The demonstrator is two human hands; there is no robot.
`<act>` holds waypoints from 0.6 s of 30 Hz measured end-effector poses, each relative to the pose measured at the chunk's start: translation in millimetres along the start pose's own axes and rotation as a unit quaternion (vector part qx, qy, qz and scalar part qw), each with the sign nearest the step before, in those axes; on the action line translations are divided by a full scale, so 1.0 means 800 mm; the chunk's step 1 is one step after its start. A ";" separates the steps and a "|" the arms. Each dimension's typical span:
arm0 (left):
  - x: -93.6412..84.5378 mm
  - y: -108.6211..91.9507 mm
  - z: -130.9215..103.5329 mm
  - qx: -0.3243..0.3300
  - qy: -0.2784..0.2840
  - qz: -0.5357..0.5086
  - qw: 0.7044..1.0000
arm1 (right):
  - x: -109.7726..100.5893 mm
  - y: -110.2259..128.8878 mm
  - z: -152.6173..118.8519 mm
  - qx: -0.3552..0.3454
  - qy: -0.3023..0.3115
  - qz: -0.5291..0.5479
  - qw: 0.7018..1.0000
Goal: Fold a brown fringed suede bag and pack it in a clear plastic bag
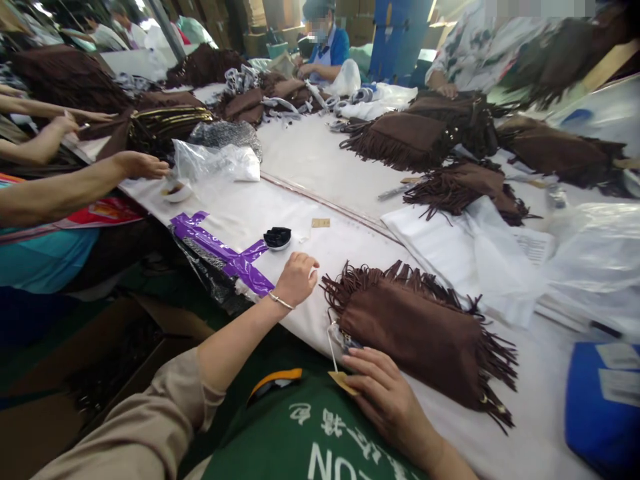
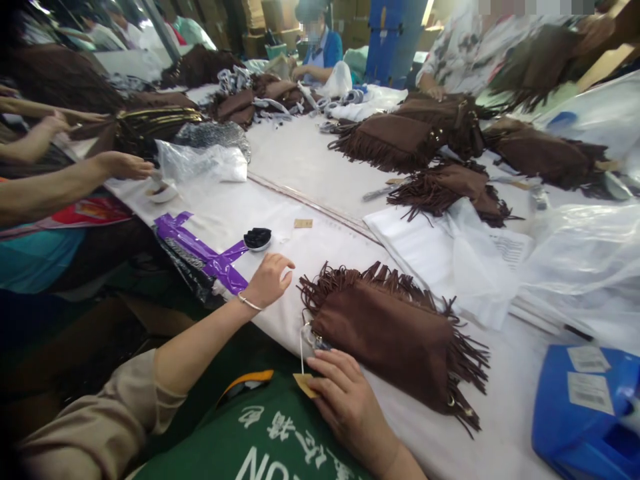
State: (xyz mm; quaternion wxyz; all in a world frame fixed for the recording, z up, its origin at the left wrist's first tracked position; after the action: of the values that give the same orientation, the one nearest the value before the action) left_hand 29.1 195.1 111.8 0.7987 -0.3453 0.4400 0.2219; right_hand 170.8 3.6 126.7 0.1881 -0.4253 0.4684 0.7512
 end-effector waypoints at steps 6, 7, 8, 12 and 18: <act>0.039 -0.062 -0.030 0.074 0.056 -0.067 0.993 | -0.002 0.001 0.004 -0.002 -0.007 -0.009 1.000; 0.044 -0.056 -0.027 0.052 0.042 -0.058 0.996 | -0.001 0.004 0.005 -0.008 -0.006 -0.011 1.000; 0.044 -0.046 -0.023 0.027 0.022 -0.047 0.998 | -0.001 0.005 0.006 -0.010 -0.007 -0.012 1.000; 0.020 0.006 -0.009 -0.027 -0.046 -0.020 0.998 | -0.016 -0.006 0.015 0.050 -0.060 0.025 0.997; -0.013 0.009 -0.049 -0.064 -0.074 -0.044 0.994 | -0.042 -0.094 0.044 0.239 -0.153 0.039 0.958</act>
State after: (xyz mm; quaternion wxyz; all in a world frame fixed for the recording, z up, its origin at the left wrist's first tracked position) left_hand -2.2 170.1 103.8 0.8142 -0.3973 0.3488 0.2398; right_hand 224.5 74.9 120.1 0.3240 -0.2289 0.6158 0.6807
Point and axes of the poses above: each hand's wrist, its own z-axis towards the middle knuckle, its own x-axis out of the palm, y = z × x, the point moved 8 cm from there along z, towards the middle knuckle, and after that the axes turned 12 degrees about x, right-handed, at the moved point
